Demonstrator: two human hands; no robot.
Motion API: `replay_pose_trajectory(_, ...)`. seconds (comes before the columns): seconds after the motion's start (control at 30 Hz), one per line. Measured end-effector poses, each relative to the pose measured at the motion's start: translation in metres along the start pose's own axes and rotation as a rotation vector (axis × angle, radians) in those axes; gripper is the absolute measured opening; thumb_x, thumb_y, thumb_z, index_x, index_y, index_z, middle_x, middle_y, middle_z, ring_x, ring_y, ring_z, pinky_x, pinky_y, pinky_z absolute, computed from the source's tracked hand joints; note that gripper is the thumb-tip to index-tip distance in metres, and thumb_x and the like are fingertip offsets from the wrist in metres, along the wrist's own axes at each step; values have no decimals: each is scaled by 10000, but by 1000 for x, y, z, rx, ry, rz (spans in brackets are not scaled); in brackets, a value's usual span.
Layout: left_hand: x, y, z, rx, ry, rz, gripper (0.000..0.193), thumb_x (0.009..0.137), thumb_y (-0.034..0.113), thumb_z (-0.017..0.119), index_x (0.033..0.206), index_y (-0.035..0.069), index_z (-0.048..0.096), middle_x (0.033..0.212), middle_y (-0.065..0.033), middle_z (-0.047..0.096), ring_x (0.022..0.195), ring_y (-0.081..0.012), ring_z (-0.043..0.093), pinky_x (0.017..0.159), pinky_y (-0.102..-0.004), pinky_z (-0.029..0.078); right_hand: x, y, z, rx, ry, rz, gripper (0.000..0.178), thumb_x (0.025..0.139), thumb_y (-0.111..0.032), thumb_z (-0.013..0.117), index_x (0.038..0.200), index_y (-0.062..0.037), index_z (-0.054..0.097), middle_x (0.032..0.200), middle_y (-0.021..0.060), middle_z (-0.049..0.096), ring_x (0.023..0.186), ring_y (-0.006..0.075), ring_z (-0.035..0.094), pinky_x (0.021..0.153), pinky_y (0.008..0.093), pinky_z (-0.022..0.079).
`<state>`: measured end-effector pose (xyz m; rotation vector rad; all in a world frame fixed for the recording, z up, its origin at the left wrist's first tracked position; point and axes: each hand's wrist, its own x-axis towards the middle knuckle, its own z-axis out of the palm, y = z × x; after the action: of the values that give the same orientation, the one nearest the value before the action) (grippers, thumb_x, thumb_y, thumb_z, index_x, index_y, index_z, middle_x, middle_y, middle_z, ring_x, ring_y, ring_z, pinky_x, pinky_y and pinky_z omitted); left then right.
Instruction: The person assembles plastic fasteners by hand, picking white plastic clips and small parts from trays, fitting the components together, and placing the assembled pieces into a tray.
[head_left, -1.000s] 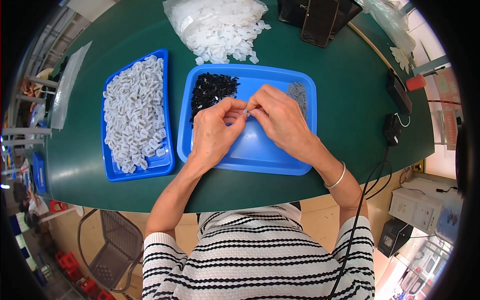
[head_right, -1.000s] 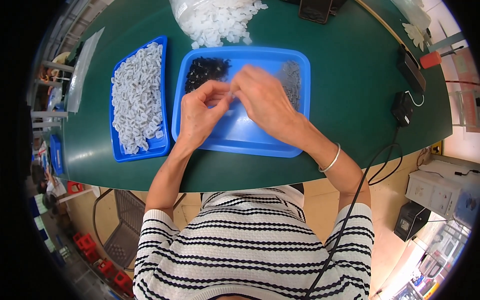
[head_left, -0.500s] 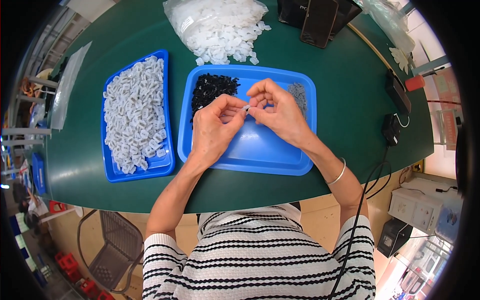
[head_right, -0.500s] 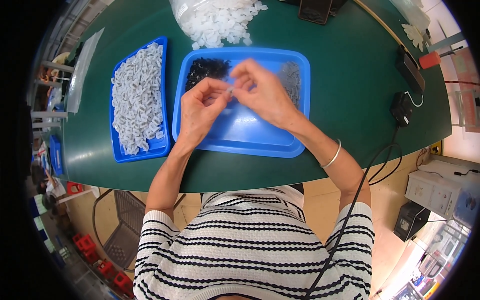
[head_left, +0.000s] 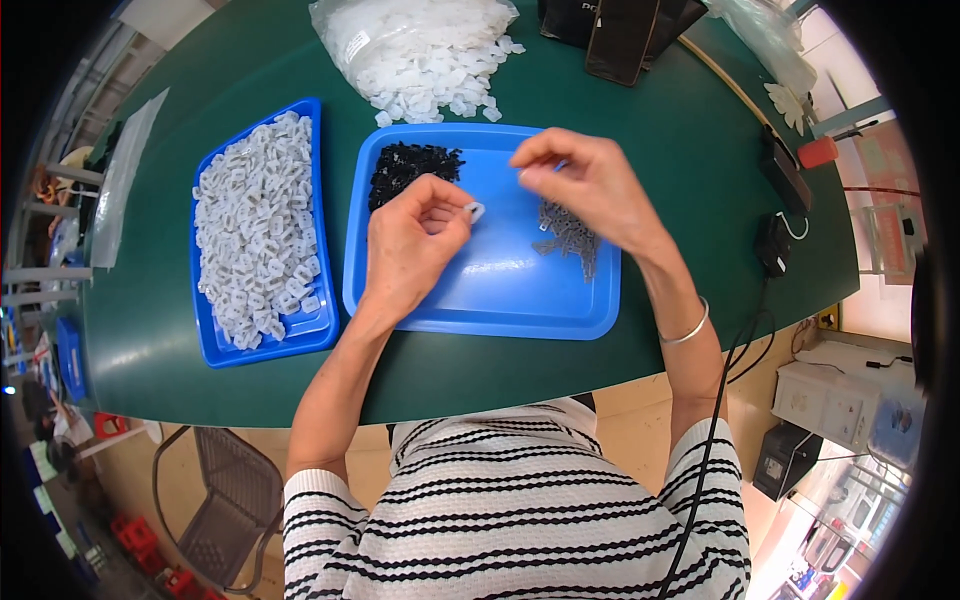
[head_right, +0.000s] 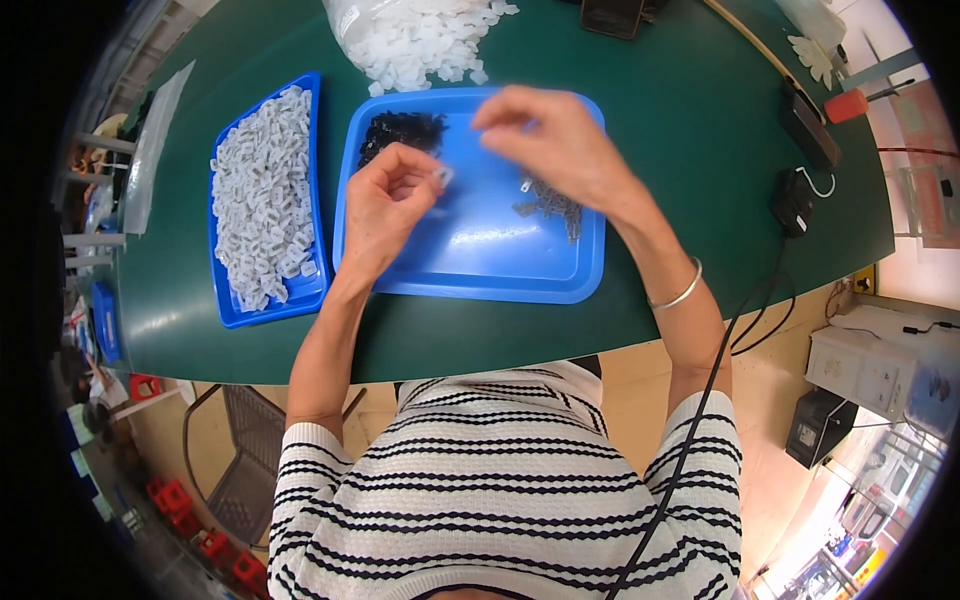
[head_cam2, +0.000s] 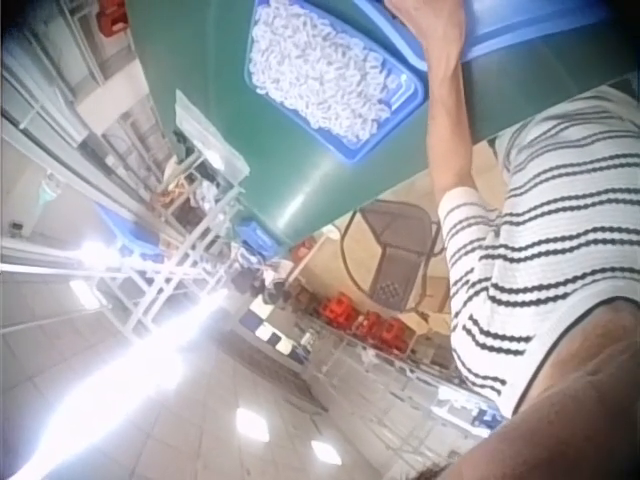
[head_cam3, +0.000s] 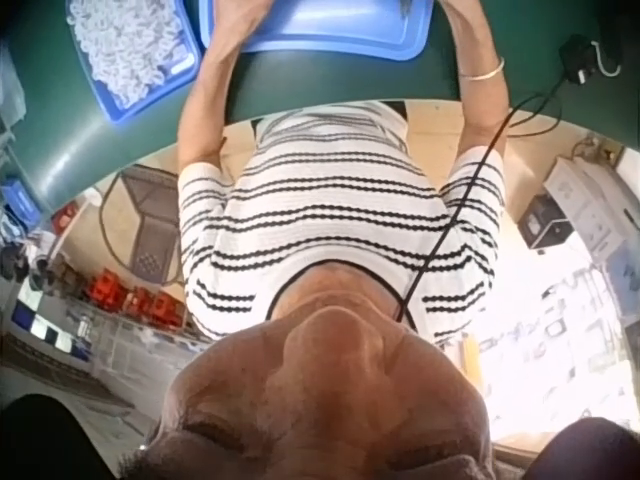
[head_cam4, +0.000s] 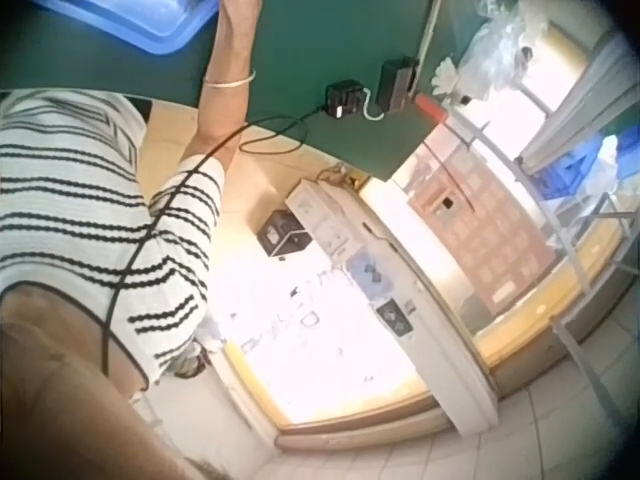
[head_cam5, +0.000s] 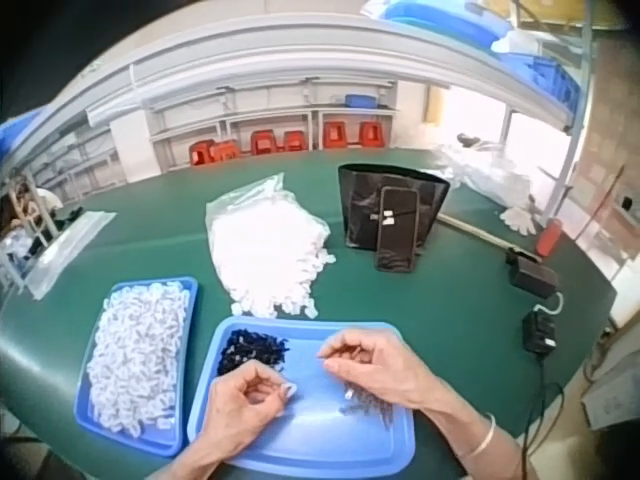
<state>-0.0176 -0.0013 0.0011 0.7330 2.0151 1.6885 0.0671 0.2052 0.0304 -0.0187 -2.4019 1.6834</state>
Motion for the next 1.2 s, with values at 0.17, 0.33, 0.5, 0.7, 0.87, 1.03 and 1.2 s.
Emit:
replay_pose_trajectory(0.17, 3, -4, -6, -56, 8, -18, 107, 822, 0, 669, 928, -2, 652, 813, -26, 660, 732, -67, 605, 705, -210, 516, -31, 6, -9, -592, -90, -215, 87, 814, -67, 683, 880, -10, 676, 837, 61, 616, 818, 200, 586, 727, 312, 485)
replay_pose_trajectory(0.33, 1, -1, -3, -80, 1, -27, 163, 835, 24, 666, 996, -2, 667, 834, -37, 665, 770, -80, 610, 722, -223, 520, -51, 3, 11, -685, -102, -176, 115, 780, -77, 698, 879, -22, 679, 811, 82, 568, 809, 259, 552, 732, 363, 487)
replay_pose_trajectory(0.5, 0, -4, -1, -9, -48, -29, 153, 842, 32, 657, 990, 0, 679, 845, -40, 673, 775, -88, 615, 734, -235, 525, -50, 18, 25, -856, -89, -172, 63, 780, -56, 687, 807, -17, 645, 822, 91, 570, 806, 272, 548, 730, 368, 487)
replay_pose_trajectory(0.7, 0, -3, 0, -8, -50, -43, 152, 827, 37, 675, 975, 3, 685, 845, -41, 678, 774, -90, 618, 733, -239, 528, -39, 8, 13, -546, -63, -162, 80, 769, -2, 667, 828, -31, 621, 807, 71, 579, 757, 215, 553, 685, 292, 470)
replay_pose_trajectory(0.87, 1, -4, -1, -62, -82, -76, 131, 832, 36, 678, 959, 5, 687, 850, -44, 682, 764, -90, 627, 713, -237, 528, -31, 11, 7, -71, -86, 261, 48, 823, -18, 652, 840, -32, 610, 837, 12, 616, 721, 90, 560, 667, 222, 460)
replay_pose_trajectory(1.03, 2, -1, -1, -227, -123, -168, 147, 853, 35, 661, 991, -16, 669, 853, -60, 681, 760, -92, 640, 693, -229, 532, -11, 7, 13, 282, 7, 229, 53, 879, -51, 643, 907, -7, 634, 904, 26, 642, 799, 79, 599, 672, 208, 477)
replay_pose_trajectory(1.2, 2, -3, -3, -285, -142, -189, 167, 868, 27, 640, 1026, -25, 653, 857, -69, 678, 782, -102, 656, 690, -225, 539, -4, 13, 16, 377, -21, 252, 184, 897, -47, 633, 1067, 14, 668, 981, 71, 663, 884, 120, 633, 720, 243, 525)
